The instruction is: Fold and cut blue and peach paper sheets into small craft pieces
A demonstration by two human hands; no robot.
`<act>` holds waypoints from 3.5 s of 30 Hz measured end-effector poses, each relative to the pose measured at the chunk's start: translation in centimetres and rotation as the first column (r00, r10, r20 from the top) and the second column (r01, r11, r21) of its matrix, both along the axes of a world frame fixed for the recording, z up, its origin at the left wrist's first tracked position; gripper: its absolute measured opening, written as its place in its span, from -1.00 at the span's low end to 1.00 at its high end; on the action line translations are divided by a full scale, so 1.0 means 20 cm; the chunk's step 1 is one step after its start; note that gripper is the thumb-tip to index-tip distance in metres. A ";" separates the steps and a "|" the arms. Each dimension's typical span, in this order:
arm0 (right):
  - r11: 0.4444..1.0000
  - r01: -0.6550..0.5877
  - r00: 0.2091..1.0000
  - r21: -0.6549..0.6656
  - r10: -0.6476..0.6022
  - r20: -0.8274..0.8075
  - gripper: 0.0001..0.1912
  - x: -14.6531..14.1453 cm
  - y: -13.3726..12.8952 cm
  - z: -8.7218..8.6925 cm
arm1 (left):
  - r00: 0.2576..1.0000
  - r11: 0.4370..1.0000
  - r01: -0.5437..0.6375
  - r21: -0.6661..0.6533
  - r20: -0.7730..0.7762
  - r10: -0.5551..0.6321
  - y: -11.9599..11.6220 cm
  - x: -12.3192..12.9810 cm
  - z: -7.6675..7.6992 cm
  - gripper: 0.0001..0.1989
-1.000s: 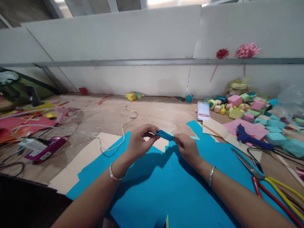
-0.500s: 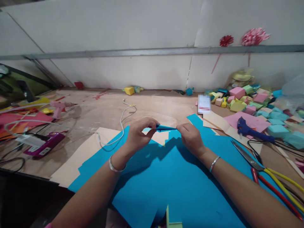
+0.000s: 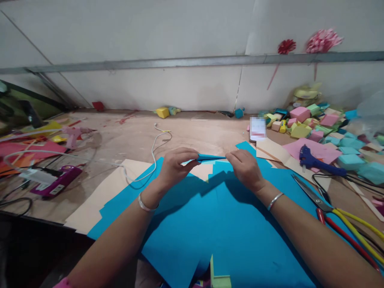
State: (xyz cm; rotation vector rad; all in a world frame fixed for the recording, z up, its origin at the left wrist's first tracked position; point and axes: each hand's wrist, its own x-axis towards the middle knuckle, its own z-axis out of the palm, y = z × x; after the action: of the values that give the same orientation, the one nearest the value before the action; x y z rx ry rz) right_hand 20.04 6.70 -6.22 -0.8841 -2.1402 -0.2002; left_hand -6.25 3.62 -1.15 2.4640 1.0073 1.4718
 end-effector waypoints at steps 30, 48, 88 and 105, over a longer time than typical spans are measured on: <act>0.981 -0.117 0.987 -0.153 0.097 -0.129 -0.82 -0.04 -0.10 0.15 | 0.887 0.852 0.090 -0.515 0.431 0.167 -0.05 0.08 0.01 -0.78; 0.964 -0.094 0.980 -0.249 0.045 -0.195 -0.82 -0.01 -0.03 0.07 | 0.898 0.967 0.032 -0.252 0.432 0.083 -0.12 0.14 -0.01 -0.56; 0.990 -0.121 0.993 0.069 0.121 0.009 -0.83 0.00 -0.07 0.13 | 0.952 0.846 0.012 -0.533 0.266 0.154 -0.06 0.09 0.01 -0.60; 0.988 -0.105 0.956 -0.118 0.067 -0.285 -0.88 -0.05 -0.12 0.17 | 0.989 0.821 -0.081 -0.565 0.055 0.136 -0.06 0.08 0.02 -0.91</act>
State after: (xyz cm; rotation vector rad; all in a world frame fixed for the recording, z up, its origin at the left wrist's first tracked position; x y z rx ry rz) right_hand 18.98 4.21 -2.81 -0.8375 -1.9370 0.1076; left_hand -4.67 2.51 -0.83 1.9240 1.3479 1.0872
